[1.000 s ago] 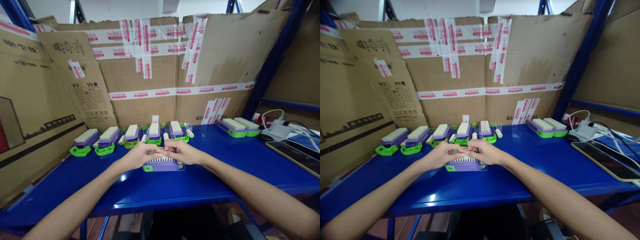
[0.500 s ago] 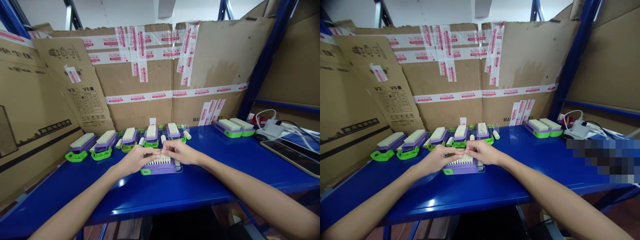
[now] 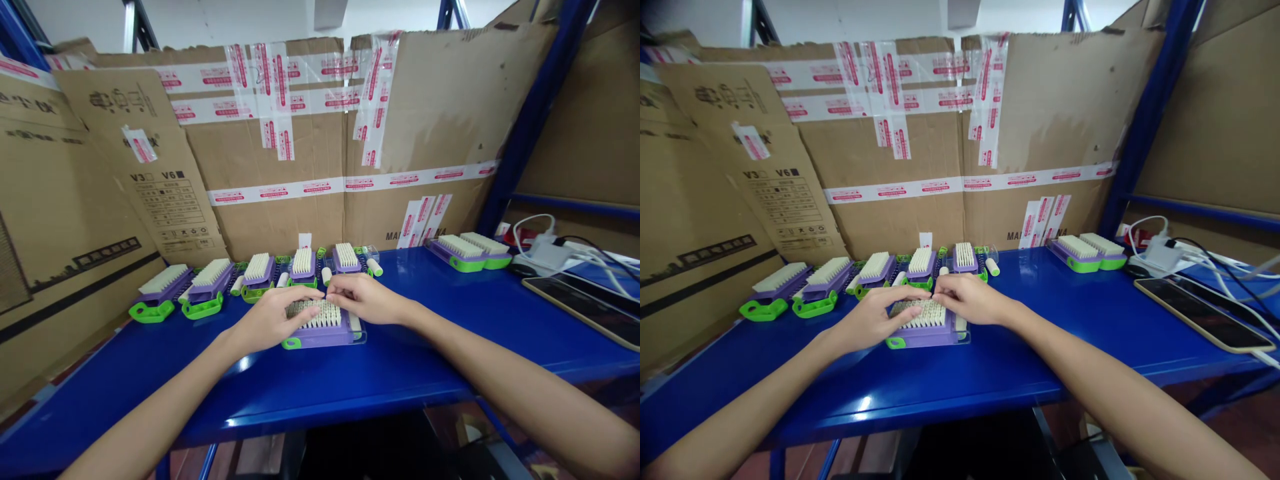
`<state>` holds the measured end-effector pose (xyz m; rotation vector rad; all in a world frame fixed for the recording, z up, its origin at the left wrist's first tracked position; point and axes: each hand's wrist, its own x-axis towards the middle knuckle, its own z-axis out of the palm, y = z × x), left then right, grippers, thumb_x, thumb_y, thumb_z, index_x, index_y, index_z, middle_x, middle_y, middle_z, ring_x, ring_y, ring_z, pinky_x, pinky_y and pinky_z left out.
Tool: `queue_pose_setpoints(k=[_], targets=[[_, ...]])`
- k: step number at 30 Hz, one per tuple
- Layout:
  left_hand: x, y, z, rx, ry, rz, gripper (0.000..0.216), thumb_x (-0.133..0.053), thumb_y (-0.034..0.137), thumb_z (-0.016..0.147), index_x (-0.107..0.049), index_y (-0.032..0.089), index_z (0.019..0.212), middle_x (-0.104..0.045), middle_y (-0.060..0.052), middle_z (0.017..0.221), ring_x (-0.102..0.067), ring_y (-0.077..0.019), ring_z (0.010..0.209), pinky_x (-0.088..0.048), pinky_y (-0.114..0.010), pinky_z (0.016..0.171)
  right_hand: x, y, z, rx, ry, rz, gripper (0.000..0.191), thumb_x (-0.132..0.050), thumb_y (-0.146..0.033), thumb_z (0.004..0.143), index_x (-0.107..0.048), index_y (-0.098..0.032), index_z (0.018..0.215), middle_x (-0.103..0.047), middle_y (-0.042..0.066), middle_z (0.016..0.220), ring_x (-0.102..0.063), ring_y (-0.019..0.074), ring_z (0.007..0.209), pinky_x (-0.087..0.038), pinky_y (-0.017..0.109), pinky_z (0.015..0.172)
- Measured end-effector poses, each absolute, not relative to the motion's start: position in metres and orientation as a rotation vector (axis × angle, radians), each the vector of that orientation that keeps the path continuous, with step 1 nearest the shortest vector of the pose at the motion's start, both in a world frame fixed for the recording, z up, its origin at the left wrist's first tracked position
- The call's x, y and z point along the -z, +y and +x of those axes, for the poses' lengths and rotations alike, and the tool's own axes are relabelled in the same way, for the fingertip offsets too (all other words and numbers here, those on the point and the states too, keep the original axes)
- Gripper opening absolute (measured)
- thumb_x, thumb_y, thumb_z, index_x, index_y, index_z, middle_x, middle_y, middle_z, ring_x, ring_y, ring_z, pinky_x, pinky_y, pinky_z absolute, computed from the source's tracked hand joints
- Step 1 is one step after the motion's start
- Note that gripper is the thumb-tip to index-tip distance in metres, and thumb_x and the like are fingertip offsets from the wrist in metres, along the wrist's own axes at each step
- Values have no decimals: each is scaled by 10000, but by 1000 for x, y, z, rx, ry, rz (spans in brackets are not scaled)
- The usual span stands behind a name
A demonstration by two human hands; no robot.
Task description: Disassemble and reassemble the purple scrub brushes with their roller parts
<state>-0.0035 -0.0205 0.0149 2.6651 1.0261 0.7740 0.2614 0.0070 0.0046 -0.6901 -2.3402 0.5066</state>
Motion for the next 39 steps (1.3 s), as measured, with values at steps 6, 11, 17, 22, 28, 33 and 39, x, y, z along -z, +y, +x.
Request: queue_pose_setpoints(k=[6,11,17,22,28,33,39], targets=[[-12,-22,1,-621,1020,2771,585,-731,614,967,-630,210,1377,-705,-128,1286,-678,-326,1172,-556,-530,1022,-7,7,265,-484,-2393,-716,256,-641,-425,1049,-660,-187,959,-548,-33,722,-475,129,655,-341,295,649],[-13,-20,-1,-621,999,2765,437,-676,604,1014,-665,215,1212,-694,-79,1126,-676,-275,1036,-563,-465,927,-9,8,268,-486,-2424,-726,302,-642,-467,1045,-655,-182,946,-540,-30,731,-453,125,660,-331,298,651],[-10,-18,-6,-688,947,2811,441,-703,606,998,-668,214,1197,-722,-68,1117,-700,-261,1017,-561,-429,902,-14,7,271,-562,-2473,-782,436,-785,-601,928,-663,-186,989,-569,-36,767,-489,123,666,-339,286,644],[-12,-18,-6,-700,931,2848,423,-689,609,1007,-670,210,1146,-718,-59,1056,-697,-243,952,-558,-396,847,-17,4,270,-577,-2511,-781,549,-859,-659,821,-690,-198,1068,-573,-32,818,-499,139,700,-332,285,647],[-12,-18,-8,-679,986,2839,419,-699,612,999,-662,219,1140,-731,-69,1107,-715,-261,1014,-568,-407,876,-14,4,268,-484,-2536,-737,432,-846,-562,860,-652,-195,982,-570,-20,846,-489,142,727,-341,284,667],[-11,-17,-8,-677,986,2835,415,-705,605,998,-649,216,1133,-726,-69,1104,-712,-259,1006,-568,-408,876,-15,4,268,-486,-2541,-754,393,-860,-495,862,-648,-188,984,-564,-28,826,-484,132,711,-340,287,661],[-11,-18,-7,-704,973,2840,424,-706,608,995,-654,209,1130,-720,-66,1091,-707,-252,985,-568,-402,853,-16,4,269,-541,-2544,-788,407,-865,-497,851,-667,-187,1025,-590,-27,821,-513,130,700,-343,284,646]])
